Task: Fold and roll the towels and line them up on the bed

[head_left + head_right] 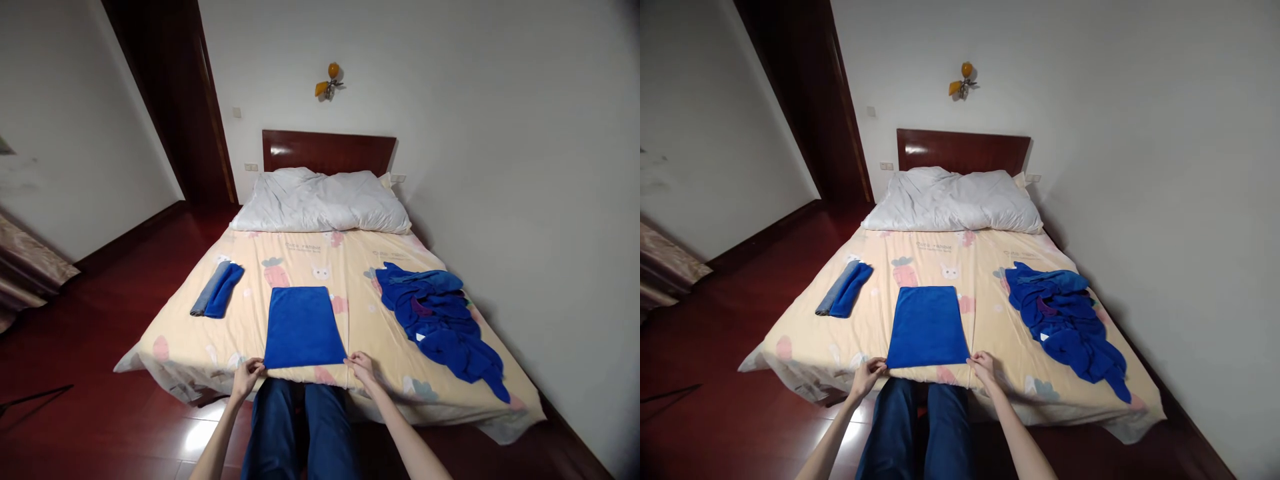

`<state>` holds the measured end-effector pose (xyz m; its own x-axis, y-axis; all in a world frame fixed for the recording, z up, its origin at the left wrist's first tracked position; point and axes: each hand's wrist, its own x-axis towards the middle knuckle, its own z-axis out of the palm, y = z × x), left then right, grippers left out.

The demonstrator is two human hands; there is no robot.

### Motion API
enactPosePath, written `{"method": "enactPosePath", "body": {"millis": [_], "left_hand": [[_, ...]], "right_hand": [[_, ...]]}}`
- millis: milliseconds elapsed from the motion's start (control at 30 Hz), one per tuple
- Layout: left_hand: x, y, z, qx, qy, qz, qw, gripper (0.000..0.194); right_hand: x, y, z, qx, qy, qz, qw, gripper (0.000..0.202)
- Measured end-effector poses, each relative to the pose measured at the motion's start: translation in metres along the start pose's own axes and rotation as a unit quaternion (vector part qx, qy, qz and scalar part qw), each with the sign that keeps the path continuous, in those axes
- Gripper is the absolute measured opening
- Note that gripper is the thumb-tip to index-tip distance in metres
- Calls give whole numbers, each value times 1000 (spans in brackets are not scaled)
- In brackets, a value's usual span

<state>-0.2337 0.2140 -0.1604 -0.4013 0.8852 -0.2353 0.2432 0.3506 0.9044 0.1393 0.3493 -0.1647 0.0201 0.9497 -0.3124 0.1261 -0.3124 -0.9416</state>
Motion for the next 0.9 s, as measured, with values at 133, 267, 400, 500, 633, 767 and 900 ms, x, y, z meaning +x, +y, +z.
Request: {"method": "enactPosePath", "body": {"millis": [133,267,400,500,633,767,900], "left_hand": [[3,3,4,-19,-14,-10,1000,60],[6,3,1,-11,-13,-10,1000,65],[3,-1,-10,24,-21,2,999,60],[3,-2,-16,42,-34,2,999,57],[12,7,-14,32,-75,-7,997,65],[35,26,-6,71,-68,-34,995,66],[74,44,4,119,-10,-44,992,45]], "right_hand": [[-2,-4,0,-19,-17,2,1000,40],[-5,-8,-2,-27,-23,-1,999,39],[-11,-4,-9,-21,-51,3,998,41],[-15,0,-12,-22,-89,2,996,42],[-8,-3,-6,-75,-77,-1,994,39],[16,-14,8,-150,-22,-42,987,28],[48,-27,30,-205,13,-61,977,18]]}}
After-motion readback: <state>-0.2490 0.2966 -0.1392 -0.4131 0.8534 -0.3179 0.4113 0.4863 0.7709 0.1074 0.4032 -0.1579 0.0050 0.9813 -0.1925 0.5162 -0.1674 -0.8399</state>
